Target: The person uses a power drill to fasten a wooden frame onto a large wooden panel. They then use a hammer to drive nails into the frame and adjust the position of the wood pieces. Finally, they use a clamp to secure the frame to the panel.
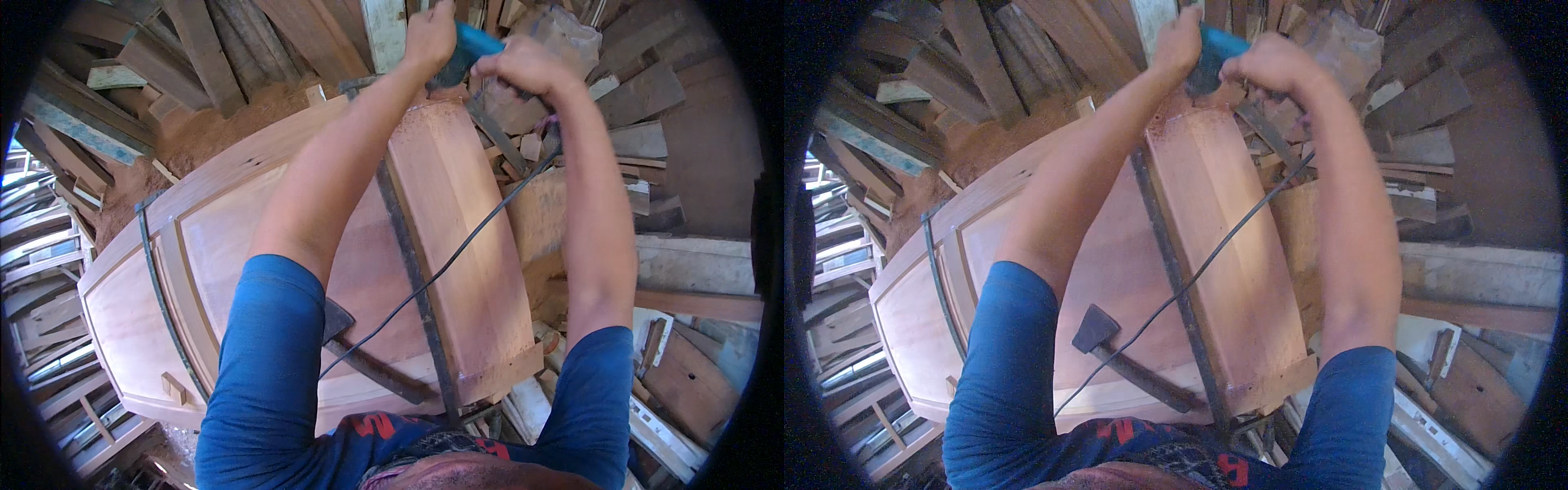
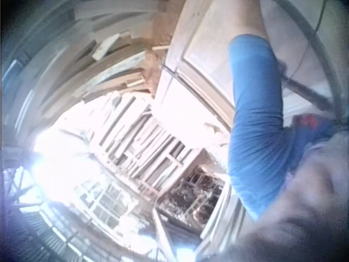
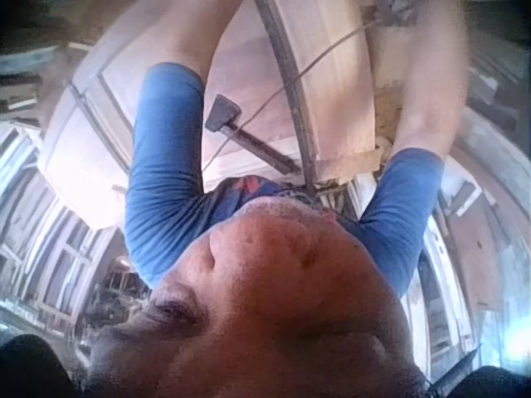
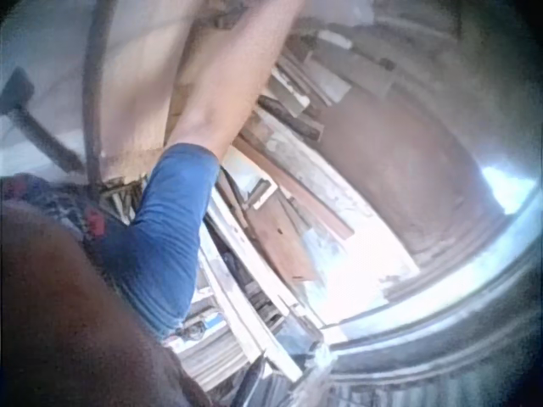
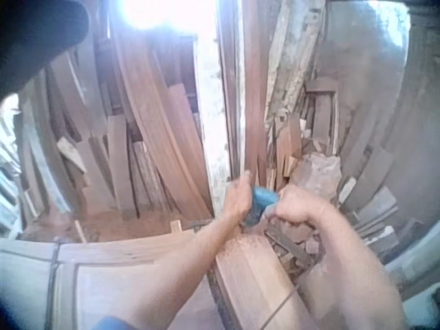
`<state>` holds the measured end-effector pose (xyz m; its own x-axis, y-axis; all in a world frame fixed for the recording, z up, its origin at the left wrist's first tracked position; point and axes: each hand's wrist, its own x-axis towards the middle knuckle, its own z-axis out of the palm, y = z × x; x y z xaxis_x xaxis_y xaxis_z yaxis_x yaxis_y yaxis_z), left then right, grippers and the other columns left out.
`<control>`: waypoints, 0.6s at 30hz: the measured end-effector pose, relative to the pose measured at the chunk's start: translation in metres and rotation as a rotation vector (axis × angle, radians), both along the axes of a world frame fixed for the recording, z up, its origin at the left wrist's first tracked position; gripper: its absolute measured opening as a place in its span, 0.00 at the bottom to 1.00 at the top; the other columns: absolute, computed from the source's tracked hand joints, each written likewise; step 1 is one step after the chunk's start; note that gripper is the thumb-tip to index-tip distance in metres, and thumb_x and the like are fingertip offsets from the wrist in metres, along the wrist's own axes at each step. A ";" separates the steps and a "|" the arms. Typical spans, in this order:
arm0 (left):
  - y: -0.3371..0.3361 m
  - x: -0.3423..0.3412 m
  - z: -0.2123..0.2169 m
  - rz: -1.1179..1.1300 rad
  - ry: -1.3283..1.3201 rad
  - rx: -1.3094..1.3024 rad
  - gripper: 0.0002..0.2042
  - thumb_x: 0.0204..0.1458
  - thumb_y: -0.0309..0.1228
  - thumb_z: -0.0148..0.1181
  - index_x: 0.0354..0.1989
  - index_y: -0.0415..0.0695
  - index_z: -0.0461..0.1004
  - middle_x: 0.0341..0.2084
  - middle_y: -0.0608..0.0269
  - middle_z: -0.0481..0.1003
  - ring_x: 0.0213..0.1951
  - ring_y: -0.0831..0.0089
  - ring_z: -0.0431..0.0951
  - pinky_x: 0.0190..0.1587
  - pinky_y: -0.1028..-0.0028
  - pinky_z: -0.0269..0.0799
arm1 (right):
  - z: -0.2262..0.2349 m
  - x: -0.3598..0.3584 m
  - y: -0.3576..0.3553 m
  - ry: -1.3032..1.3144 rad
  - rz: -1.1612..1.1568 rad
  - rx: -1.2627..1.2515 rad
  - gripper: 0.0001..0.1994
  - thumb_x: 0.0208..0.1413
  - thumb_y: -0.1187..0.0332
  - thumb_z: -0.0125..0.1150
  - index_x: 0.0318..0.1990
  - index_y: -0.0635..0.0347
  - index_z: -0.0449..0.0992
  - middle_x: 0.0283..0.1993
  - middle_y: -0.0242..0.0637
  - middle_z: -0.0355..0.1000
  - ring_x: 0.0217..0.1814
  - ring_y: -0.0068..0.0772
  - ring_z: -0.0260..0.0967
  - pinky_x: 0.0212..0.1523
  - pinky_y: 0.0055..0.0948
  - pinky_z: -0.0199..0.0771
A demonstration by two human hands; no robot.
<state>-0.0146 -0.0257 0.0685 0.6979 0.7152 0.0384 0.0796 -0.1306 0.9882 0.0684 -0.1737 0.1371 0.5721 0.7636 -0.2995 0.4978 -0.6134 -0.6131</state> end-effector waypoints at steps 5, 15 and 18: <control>0.013 -0.005 0.087 -0.023 -0.130 0.341 0.25 0.68 0.46 0.42 0.42 0.33 0.76 0.34 0.42 0.79 0.38 0.51 0.79 0.44 0.56 0.71 | 0.092 -0.038 -0.026 -0.116 0.046 0.194 0.18 0.50 0.54 0.73 0.25 0.58 0.76 0.17 0.28 0.65 0.17 0.19 0.64 0.19 0.26 0.63; -0.070 -0.345 0.039 -0.004 0.330 0.167 0.32 0.72 0.51 0.35 0.67 0.32 0.66 0.69 0.39 0.64 0.73 0.51 0.59 0.75 0.62 0.48 | 0.154 -0.188 -0.115 0.363 0.026 0.701 0.18 0.53 0.56 0.73 0.32 0.59 0.72 0.23 0.27 0.65 0.23 0.19 0.63 0.27 0.23 0.63; -0.171 -0.471 -0.007 -0.149 0.714 0.072 0.31 0.72 0.52 0.38 0.65 0.34 0.69 0.62 0.34 0.70 0.67 0.46 0.68 0.70 0.57 0.60 | 0.185 -0.228 -0.144 0.319 -0.029 0.780 0.18 0.53 0.53 0.73 0.32 0.59 0.78 0.23 0.27 0.68 0.22 0.21 0.65 0.24 0.24 0.63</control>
<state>-0.4852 -0.1971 0.0615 0.6598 0.6240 -0.4187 0.6775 -0.2528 0.6907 -0.1593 -0.3180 0.3224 0.5723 0.8047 0.1577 0.2197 0.0348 -0.9749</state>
